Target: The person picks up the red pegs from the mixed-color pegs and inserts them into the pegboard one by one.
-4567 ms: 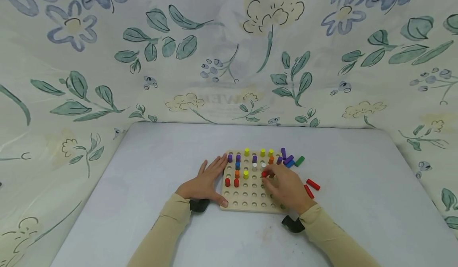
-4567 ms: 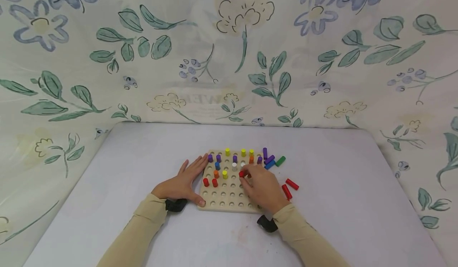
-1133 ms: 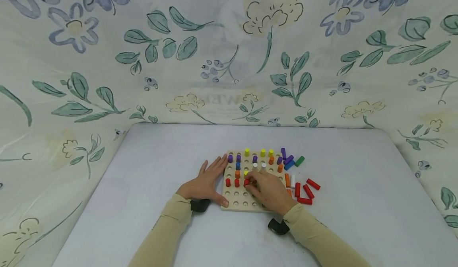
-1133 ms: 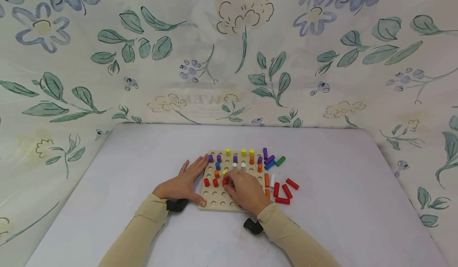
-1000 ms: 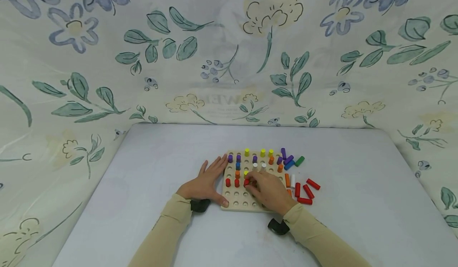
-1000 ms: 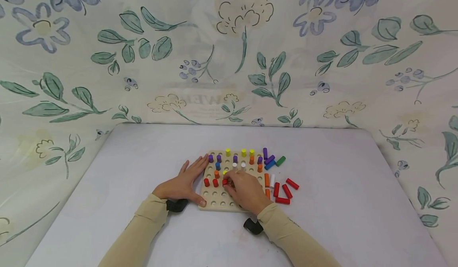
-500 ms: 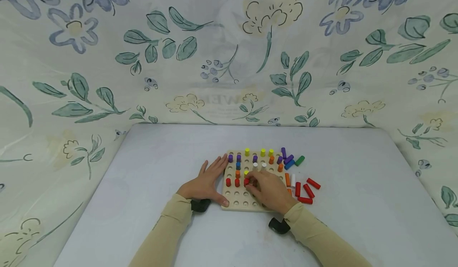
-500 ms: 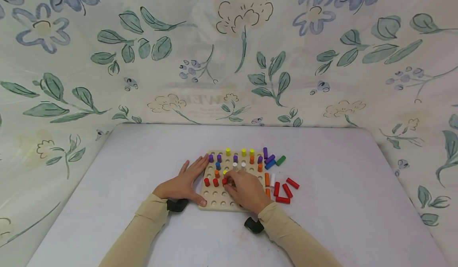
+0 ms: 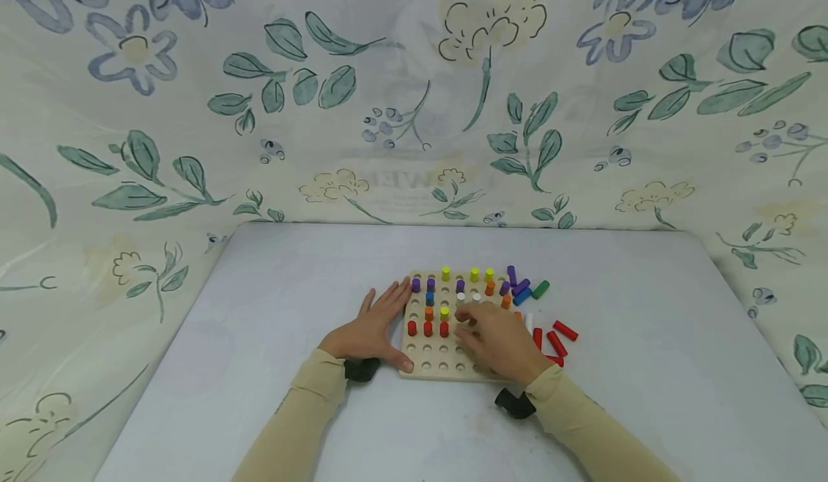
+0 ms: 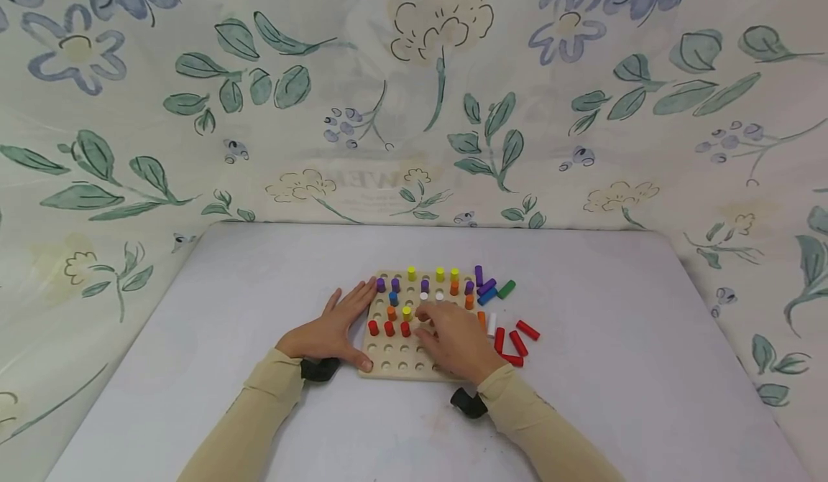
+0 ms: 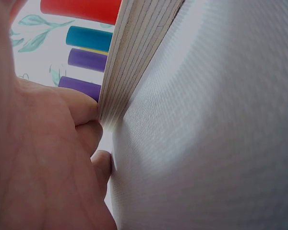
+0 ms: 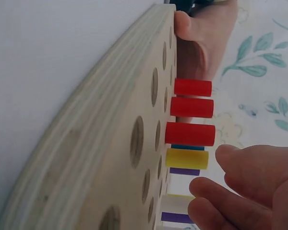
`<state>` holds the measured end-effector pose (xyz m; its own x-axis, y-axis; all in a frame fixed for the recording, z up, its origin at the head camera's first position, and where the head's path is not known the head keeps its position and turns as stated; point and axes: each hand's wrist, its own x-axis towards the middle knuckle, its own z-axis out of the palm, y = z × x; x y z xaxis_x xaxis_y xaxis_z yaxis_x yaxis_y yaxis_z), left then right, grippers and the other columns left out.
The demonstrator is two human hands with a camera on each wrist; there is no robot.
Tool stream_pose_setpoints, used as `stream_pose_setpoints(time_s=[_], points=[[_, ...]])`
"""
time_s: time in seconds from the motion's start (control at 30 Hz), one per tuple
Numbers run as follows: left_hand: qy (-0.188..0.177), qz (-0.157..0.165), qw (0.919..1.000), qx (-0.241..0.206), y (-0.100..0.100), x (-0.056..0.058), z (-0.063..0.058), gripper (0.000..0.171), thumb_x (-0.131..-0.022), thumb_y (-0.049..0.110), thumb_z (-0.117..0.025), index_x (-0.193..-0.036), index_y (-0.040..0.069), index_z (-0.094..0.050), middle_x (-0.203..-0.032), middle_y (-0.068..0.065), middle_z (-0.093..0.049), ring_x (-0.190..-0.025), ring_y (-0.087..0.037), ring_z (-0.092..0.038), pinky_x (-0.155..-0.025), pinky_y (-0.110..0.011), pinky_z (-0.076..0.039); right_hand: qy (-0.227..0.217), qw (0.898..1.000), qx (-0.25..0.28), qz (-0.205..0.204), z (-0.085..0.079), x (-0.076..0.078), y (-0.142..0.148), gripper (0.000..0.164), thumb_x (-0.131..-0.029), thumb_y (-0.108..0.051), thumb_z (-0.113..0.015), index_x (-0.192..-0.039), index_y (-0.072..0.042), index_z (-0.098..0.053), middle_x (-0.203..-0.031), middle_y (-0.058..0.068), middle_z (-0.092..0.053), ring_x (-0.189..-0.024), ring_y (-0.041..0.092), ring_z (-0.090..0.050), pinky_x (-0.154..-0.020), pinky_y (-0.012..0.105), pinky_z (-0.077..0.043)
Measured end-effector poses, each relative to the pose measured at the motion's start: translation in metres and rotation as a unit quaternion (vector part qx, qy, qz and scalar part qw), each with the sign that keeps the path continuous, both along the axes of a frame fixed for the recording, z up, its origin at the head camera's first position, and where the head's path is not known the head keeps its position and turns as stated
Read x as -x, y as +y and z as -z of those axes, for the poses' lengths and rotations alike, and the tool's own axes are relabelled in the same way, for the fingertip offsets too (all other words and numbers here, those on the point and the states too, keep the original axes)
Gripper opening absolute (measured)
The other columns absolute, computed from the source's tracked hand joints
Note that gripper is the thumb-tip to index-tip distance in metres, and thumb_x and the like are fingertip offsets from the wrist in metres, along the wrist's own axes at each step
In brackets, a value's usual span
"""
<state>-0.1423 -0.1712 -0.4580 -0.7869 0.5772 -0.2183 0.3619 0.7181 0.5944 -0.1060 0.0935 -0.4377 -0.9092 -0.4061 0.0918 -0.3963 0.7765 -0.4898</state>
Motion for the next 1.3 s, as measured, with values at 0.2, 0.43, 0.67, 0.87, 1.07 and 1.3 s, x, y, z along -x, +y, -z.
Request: stream_pose_setpoints(time_s=[0.2, 0.43, 0.67, 0.87, 1.07, 1.3], points=[[0.000, -0.001, 1.0000, -0.007, 0.001, -0.001, -0.001, 0.135, -0.068, 0.051, -0.090, -0.161, 0.001, -0.005, -0.169, -0.012, 0.001, -0.154, -0.032, 0.006, -0.118, -0.061, 0.011, 0.003, 1.000, -0.013, 0.004, -0.006, -0.001, 0.004, 0.028, -0.093, -0.026, -0.074, -0.117, -0.012, -0.071, -0.106, 0.000, -0.073, -0.094, 0.016, -0.068, -0.082, 0.034, -0.059], [0.002, 0.001, 1.0000, -0.009, 0.001, -0.001, 0.000, 0.134, -0.068, 0.050, -0.090, -0.161, 0.001, -0.005, -0.169, -0.012, 0.001, -0.155, -0.031, 0.006, -0.118, -0.061, 0.010, -0.007, 1.000, 0.010, 0.021, -0.007, -0.004, 0.008, 0.034, -0.093, -0.025, -0.075, -0.123, -0.010, -0.068, -0.111, 0.001, -0.072, -0.096, 0.017, -0.068, -0.083, 0.036, -0.059], [0.002, 0.001, 1.0000, -0.009, 0.001, 0.000, 0.001, 0.135, -0.068, 0.050, -0.090, -0.161, 0.002, -0.004, -0.169, -0.011, 0.001, -0.155, -0.031, 0.006, -0.118, -0.060, 0.011, -0.016, 0.999, 0.010, 0.038, -0.010, -0.005, 0.013, 0.033, -0.093, -0.026, -0.074, -0.122, -0.011, -0.068, -0.111, 0.001, -0.072, -0.097, 0.018, -0.069, -0.084, 0.037, -0.059], [0.000, 0.000, 1.0000, -0.008, 0.001, 0.000, -0.001, 0.136, -0.067, 0.051, -0.089, -0.161, 0.002, -0.004, -0.169, -0.011, 0.002, -0.155, -0.031, 0.006, -0.119, -0.060, 0.010, 0.005, 0.999, -0.010, 0.039, -0.008, -0.005, 0.019, 0.035, -0.092, -0.026, -0.076, -0.122, -0.010, -0.068, -0.109, 0.001, -0.072, -0.096, 0.018, -0.068, -0.082, 0.036, -0.059], [-0.001, -0.002, 1.0000, -0.003, 0.002, -0.001, -0.001, 0.135, -0.067, 0.052, -0.089, -0.161, 0.004, -0.004, -0.169, -0.009, 0.002, -0.155, -0.029, 0.007, -0.119, -0.058, 0.011, 0.001, 0.999, -0.003, 0.051, -0.008, -0.006, 0.027, 0.035, -0.092, -0.026, -0.076, -0.123, -0.011, -0.068, -0.109, 0.001, -0.072, -0.096, 0.018, -0.067, -0.082, 0.036, -0.058], [-0.003, -0.007, 1.0000, -0.001, 0.002, -0.001, 0.000, 0.135, -0.067, 0.053, -0.089, -0.161, 0.004, -0.005, -0.169, -0.009, 0.002, -0.155, -0.029, 0.006, -0.119, -0.058, 0.011, 0.012, 0.999, 0.003, 0.045, -0.003, -0.007, 0.039, 0.032, -0.092, -0.023, -0.075, -0.120, -0.008, -0.068, -0.108, 0.002, -0.072, -0.095, 0.019, -0.067, -0.080, 0.037, -0.058]])
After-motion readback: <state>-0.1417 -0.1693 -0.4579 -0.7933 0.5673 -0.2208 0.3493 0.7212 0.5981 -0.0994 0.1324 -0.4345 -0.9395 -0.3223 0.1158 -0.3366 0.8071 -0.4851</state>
